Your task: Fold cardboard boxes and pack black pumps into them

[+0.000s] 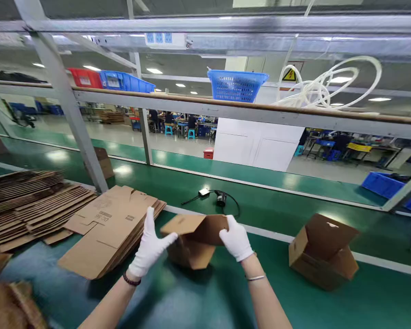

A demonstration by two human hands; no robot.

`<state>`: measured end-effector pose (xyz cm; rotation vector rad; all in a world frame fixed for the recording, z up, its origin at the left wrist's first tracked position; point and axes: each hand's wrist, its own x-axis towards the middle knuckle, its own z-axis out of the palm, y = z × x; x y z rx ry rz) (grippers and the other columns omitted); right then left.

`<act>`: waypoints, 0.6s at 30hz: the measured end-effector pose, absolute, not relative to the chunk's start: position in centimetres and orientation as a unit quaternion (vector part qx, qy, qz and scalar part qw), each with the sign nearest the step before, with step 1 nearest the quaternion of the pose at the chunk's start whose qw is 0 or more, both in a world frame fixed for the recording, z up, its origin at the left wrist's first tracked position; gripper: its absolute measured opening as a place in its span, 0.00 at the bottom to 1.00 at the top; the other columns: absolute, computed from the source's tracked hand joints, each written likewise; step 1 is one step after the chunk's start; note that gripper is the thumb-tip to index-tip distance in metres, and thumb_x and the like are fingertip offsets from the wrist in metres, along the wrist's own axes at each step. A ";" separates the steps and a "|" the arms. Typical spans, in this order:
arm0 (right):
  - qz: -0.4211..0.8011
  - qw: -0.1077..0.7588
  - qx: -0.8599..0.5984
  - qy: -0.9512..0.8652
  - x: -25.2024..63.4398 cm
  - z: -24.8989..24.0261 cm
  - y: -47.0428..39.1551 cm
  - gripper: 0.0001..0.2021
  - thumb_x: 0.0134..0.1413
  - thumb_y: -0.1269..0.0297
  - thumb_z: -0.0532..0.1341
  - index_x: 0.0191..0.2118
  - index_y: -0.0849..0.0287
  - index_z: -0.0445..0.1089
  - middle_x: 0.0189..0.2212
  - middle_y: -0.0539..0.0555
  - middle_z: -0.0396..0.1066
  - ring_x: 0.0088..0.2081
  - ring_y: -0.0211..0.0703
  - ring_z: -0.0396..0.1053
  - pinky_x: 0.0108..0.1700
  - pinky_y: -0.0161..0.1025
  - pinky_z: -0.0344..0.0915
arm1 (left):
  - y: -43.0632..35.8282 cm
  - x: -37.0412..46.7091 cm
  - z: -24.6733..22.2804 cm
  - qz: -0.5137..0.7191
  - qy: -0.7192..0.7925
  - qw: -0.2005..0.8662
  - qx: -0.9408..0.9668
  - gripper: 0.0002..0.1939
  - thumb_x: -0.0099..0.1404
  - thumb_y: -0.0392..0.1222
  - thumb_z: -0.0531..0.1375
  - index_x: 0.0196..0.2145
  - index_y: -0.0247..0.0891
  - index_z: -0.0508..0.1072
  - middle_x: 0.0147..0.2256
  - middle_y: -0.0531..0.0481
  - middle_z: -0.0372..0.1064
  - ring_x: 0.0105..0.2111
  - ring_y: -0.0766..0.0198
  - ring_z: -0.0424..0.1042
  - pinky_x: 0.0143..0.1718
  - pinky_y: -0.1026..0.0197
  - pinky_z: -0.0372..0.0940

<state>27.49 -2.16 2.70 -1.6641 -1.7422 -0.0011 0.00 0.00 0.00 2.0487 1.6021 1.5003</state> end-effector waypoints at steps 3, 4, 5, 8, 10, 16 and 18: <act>-0.026 0.360 -0.575 -0.735 26.1 3.3 -1.9 0.04 0.48 0.66 0.51 0.28 0.55 0.61 0.21 0.48 0.63 0.23 0.40 0.61 0.28 0.36 0.60 | -0.9 1.8 2.5 0.346 0.430 0.152 0.820 0.39 0.58 0.56 0.62 0.64 0.39 0.60 0.64 0.39 0.57 0.63 0.43 0.57 0.63 0.41 0.55; -0.028 0.357 -0.568 -0.741 25.9 3.4 -1.8 0.05 0.51 0.64 0.51 0.27 0.55 0.61 0.21 0.48 0.63 0.24 0.40 0.62 0.28 0.36 0.60 | -1.0 2.4 3.0 0.318 0.408 0.163 0.840 0.35 0.60 0.55 0.61 0.62 0.41 0.63 0.62 0.41 0.61 0.61 0.46 0.61 0.62 0.43 0.57; -0.026 0.351 -0.568 -0.744 25.8 3.5 -1.6 0.07 0.53 0.61 0.52 0.26 0.55 0.60 0.21 0.49 0.63 0.24 0.40 0.62 0.28 0.37 0.61 | -1.2 2.9 3.2 0.303 0.400 0.171 0.848 0.33 0.61 0.53 0.59 0.62 0.41 0.63 0.61 0.42 0.63 0.60 0.48 0.63 0.61 0.46 0.60; -0.011 0.339 -0.627 -0.701 27.2 3.4 -0.3 0.16 0.62 0.53 0.49 0.27 0.54 0.63 0.22 0.50 0.64 0.26 0.43 0.66 0.31 0.39 0.64 | -0.8 3.7 2.2 0.340 0.400 0.128 0.842 0.29 0.64 0.45 0.55 0.62 0.38 0.63 0.61 0.43 0.63 0.59 0.52 0.64 0.61 0.49 0.60; 0.004 0.317 -0.695 -0.645 29.3 3.1 1.2 0.19 0.65 0.55 0.45 0.30 0.55 0.67 0.27 0.55 0.69 0.33 0.47 0.70 0.37 0.42 0.66 | 0.1 3.4 0.7 0.378 0.425 0.097 0.817 0.25 0.67 0.41 0.50 0.60 0.38 0.66 0.56 0.43 0.69 0.54 0.55 0.71 0.56 0.53 0.66; 0.073 0.202 -0.829 -0.516 31.7 1.0 9.6 0.21 0.55 0.52 0.60 0.50 0.62 0.70 0.54 0.72 0.64 0.58 0.69 0.59 0.51 0.62 0.58 | 3.8 -1.0 -2.9 0.425 0.592 0.049 0.683 0.23 0.70 0.41 0.47 0.59 0.35 0.66 0.36 0.43 0.79 0.29 0.56 0.78 0.34 0.56 0.73; 0.116 0.212 -0.819 -0.520 29.4 0.1 13.6 0.32 0.56 0.50 0.58 0.62 0.61 0.57 0.57 0.72 0.62 0.58 0.65 0.61 0.52 0.58 0.59 | 4.7 -2.2 -3.0 0.435 0.612 0.026 0.660 0.23 0.70 0.43 0.48 0.59 0.37 0.67 0.42 0.41 0.78 0.38 0.52 0.79 0.43 0.51 0.73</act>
